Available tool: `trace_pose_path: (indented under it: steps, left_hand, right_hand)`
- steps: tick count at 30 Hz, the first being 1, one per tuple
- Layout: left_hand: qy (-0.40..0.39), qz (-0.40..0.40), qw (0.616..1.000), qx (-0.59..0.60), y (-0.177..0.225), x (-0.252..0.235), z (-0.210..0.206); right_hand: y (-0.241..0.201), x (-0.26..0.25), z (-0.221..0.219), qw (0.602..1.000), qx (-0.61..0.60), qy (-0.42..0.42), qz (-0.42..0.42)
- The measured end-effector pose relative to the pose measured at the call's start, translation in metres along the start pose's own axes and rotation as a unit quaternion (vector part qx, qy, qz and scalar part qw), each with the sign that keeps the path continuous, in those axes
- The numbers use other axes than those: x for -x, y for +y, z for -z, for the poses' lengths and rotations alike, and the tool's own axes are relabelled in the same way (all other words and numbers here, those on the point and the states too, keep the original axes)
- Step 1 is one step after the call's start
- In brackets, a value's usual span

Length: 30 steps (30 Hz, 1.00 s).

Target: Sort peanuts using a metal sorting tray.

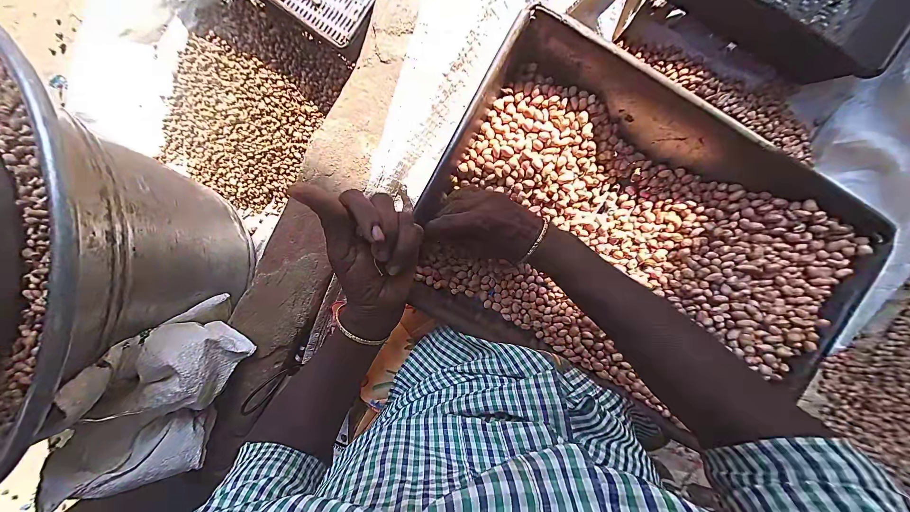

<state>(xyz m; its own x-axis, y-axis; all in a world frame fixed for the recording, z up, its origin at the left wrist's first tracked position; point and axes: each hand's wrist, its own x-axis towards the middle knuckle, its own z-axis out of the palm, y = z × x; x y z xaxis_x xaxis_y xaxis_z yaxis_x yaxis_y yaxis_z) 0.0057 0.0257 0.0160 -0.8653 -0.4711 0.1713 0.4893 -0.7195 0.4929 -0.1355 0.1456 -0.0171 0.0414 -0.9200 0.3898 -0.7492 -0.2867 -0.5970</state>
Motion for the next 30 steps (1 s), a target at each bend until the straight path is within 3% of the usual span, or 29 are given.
trace_pose_path:
  steps: [3,7,13,16,18,20,22,23,26,30]
  left_hand:
    - [-0.008,0.043,0.996,-0.075,0.001,0.001,-0.001]
    - [-0.063,0.193,0.966,-0.160,0.002,0.000,0.000]
    - [-0.052,0.368,0.919,-0.134,-0.001,-0.009,-0.002]
    - [-0.024,0.416,0.907,-0.068,-0.002,-0.013,0.001]
    - [-0.004,0.438,0.899,-0.001,-0.004,-0.015,0.004]
    - [-0.013,0.458,0.887,0.053,-0.005,-0.020,0.007]
    - [-0.025,0.469,0.879,0.079,-0.006,-0.021,0.011]
    - [-0.027,0.472,0.877,0.082,-0.006,-0.022,0.011]
    - [-0.011,0.466,0.881,0.083,-0.006,-0.022,0.009]
    - [-0.037,0.471,0.875,0.106,-0.005,-0.022,0.014]
  right_hand:
    - [-0.009,-0.006,-0.025,0.998,-0.043,-0.043,-0.009]
    - [-0.049,0.024,-0.028,0.991,-0.017,-0.071,-0.111]
    - [-0.105,0.145,0.048,0.954,0.071,-0.211,-0.199]
    - [-0.110,0.185,0.116,0.905,0.112,-0.288,-0.291]
    - [-0.104,0.202,0.163,0.884,0.159,-0.254,-0.359]
    - [-0.101,0.208,0.188,0.906,0.178,-0.122,-0.364]
    - [-0.095,0.192,0.161,0.945,0.179,-0.004,-0.274]
    - [-0.096,0.175,0.131,0.959,0.138,0.018,-0.248]
    - [-0.107,0.137,0.047,0.965,-0.017,-0.076,-0.249]
    - [-0.136,0.155,0.029,0.931,-0.075,-0.090,-0.345]
